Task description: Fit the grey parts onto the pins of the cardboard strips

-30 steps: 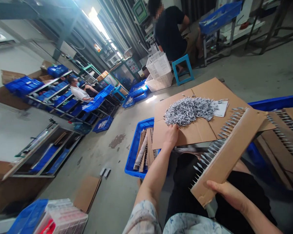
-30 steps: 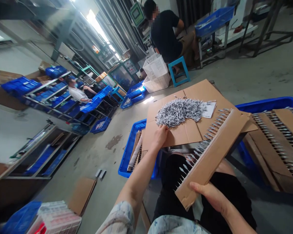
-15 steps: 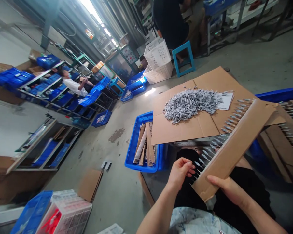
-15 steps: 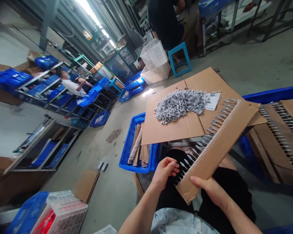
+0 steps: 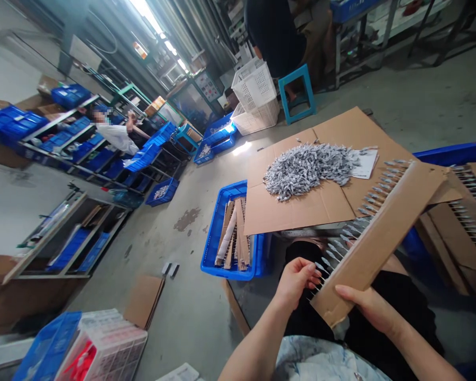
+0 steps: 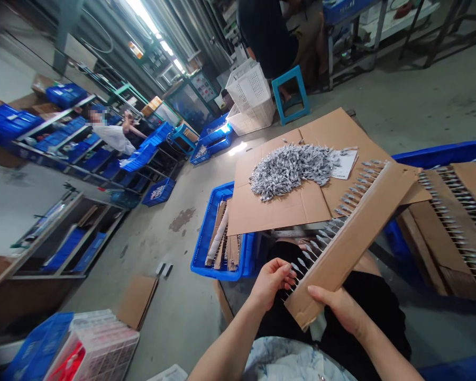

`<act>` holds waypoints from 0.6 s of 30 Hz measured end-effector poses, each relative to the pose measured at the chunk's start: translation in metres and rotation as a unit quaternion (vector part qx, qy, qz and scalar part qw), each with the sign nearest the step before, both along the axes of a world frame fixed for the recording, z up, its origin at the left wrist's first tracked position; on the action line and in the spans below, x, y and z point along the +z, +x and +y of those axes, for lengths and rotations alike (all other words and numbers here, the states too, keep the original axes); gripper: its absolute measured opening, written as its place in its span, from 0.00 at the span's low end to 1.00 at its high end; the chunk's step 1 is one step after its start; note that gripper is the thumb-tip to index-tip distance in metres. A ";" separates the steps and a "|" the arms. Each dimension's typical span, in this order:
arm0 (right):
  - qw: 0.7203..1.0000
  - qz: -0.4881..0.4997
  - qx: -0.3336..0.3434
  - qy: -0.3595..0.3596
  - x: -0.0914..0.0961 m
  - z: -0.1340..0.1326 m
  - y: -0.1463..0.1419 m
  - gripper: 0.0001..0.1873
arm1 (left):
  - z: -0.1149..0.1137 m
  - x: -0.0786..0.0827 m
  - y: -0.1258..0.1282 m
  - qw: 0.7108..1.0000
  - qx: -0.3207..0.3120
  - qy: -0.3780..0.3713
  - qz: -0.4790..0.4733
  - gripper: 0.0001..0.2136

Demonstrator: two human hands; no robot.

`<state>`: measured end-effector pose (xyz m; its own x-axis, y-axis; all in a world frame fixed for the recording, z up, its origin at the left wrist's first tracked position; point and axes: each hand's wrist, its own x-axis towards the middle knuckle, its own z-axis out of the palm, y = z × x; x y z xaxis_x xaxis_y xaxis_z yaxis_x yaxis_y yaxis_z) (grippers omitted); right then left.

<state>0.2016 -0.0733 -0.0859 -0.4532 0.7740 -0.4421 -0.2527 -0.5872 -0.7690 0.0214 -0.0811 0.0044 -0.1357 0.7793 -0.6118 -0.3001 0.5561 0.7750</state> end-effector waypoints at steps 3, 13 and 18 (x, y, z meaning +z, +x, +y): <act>1.000 -0.002 -0.002 0.002 -0.002 -0.001 -0.001 0.14 | 0.000 0.002 0.001 1.000 -0.001 0.001 -0.002 0.19; 1.000 0.006 -0.001 -0.024 0.004 0.000 -0.001 0.10 | -0.004 0.004 0.007 1.000 -0.014 0.001 0.001 0.18; 0.999 -0.023 -0.024 -0.014 0.003 0.000 -0.002 0.11 | -0.004 0.003 0.010 1.000 -0.015 -0.006 0.008 0.19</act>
<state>0.2000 -0.0730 -0.0829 -0.3935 0.7815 -0.4841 -0.2458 -0.5969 -0.7637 0.0314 -0.0848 0.0075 -0.1234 0.7762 -0.6183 -0.2707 0.5731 0.7735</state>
